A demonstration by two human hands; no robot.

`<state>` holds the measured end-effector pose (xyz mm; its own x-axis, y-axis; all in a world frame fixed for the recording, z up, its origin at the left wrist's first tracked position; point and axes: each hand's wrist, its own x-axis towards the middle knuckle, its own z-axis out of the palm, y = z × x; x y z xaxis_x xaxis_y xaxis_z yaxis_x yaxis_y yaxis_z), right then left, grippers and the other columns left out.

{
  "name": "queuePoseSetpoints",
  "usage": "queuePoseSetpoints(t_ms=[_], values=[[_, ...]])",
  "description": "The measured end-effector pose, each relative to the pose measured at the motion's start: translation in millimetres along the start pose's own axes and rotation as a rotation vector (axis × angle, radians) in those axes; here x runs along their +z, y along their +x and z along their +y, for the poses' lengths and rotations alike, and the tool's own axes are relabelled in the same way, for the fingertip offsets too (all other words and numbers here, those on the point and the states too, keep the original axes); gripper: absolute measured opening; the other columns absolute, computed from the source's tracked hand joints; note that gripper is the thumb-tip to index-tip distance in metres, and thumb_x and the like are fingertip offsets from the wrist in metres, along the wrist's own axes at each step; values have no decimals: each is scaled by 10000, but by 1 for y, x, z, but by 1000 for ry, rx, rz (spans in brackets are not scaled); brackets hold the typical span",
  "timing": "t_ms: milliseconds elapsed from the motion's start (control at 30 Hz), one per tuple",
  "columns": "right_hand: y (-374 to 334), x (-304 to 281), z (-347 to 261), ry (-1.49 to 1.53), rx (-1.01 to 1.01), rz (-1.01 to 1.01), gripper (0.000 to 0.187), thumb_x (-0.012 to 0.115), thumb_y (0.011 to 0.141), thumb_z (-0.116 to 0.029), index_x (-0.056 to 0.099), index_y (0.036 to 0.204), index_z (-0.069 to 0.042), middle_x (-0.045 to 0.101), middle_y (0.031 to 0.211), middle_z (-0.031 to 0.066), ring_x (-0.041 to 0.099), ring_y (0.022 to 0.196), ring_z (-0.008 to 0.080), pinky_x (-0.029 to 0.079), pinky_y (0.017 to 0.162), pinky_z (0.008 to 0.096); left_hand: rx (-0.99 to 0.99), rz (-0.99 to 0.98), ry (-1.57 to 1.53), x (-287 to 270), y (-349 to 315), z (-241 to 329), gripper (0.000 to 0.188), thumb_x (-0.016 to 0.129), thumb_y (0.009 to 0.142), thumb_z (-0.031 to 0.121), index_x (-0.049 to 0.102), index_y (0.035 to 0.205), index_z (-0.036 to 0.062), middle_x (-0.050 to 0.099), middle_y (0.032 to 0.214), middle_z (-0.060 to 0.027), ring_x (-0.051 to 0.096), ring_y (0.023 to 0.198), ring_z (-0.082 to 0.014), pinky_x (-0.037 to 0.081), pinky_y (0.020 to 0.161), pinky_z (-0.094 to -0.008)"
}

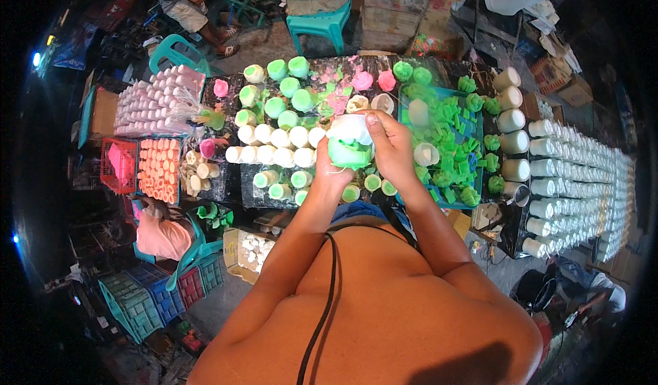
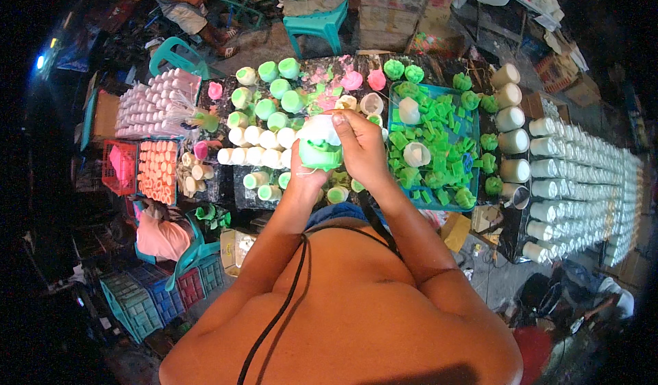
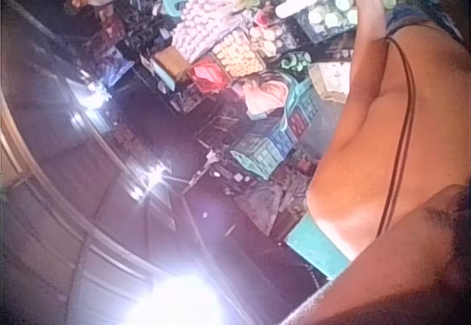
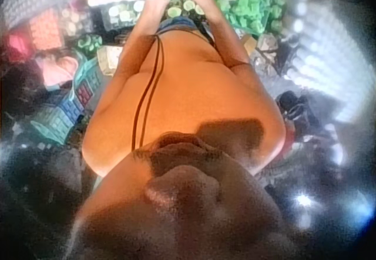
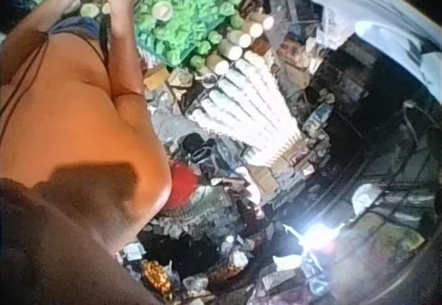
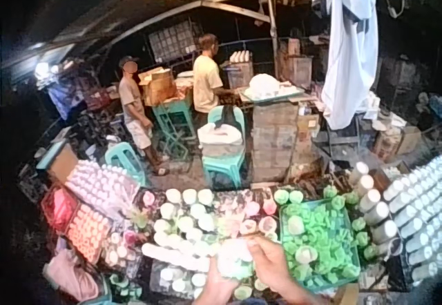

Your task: The person assembles small green decorative candles by hand, inserting wicks and shaping the wax into flower-like forms. The person places finished candles into trays and continues the process with additional units.

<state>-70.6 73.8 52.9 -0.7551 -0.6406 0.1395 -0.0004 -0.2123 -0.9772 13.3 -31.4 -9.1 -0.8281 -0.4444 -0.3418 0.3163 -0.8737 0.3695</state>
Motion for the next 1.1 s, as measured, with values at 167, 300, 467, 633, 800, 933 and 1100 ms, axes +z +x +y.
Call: queuePoseSetpoints(t_ms=[167, 300, 467, 633, 800, 933, 1100], values=[[5, -8, -5, -93, -10, -81, 284, 567, 1070, -199, 710, 1104, 44, 710, 858, 79, 593, 785, 86, 505, 718, 288, -84, -167, -86, -5, 1, 0, 314, 545, 1044, 261, 636, 1236, 30, 723, 1123, -120, 721, 1009, -247, 599, 878, -399], [9, -16, -12, -223, 4, -148, 269, 602, 1047, -184, 720, 1106, 50, 729, 883, 119, 635, 800, 115, 519, 728, 302, -181, -153, -174, -10, 4, -3, 328, 517, 1064, 286, 634, 1239, 35, 721, 1141, -123, 720, 1031, -258, 601, 894, -411], [10, -15, 3, -219, -87, 57, 234, 646, 1010, -130, 720, 1132, 55, 744, 986, 183, 697, 870, 181, 545, 786, 323, -350, -125, -139, 6, 5, 15, 486, 412, 1105, 448, 567, 1328, 46, 685, 1246, -125, 679, 1141, -273, 568, 971, -457], [6, -7, -2, -370, -201, 128, 253, 623, 1033, -130, 716, 1193, 41, 726, 1114, 154, 686, 999, 198, 528, 897, 318, -64, 134, 505, 64, -32, 13, 499, 488, 1072, 513, 514, 1429, 165, 589, 1370, -68, 619, 1191, -212, 498, 1037, -444], [7, -8, -19, -411, -294, 57, 231, 641, 1012, -116, 730, 1169, 28, 680, 946, 102, 666, 979, 216, 512, 912, 304, 166, 55, 585, 50, -22, 10, 454, 589, 1055, 396, 545, 1412, 119, 616, 1335, -65, 619, 1140, -151, 507, 978, -342], [14, -17, -37, -356, -162, -82, 204, 704, 958, -109, 756, 1110, 16, 663, 910, 119, 631, 843, 226, 495, 732, 333, 117, -4, 484, 54, -25, 19, 424, 572, 1067, 356, 556, 1404, 101, 651, 1290, -65, 632, 1156, -161, 527, 966, -328], [23, -23, -40, -422, -187, -89, 206, 692, 976, -125, 747, 1096, 34, 663, 947, 105, 611, 868, 187, 488, 758, 310, 85, -62, 432, 53, -22, 19, 422, 555, 1073, 351, 551, 1407, 92, 654, 1293, -63, 636, 1181, -172, 549, 965, -346]])
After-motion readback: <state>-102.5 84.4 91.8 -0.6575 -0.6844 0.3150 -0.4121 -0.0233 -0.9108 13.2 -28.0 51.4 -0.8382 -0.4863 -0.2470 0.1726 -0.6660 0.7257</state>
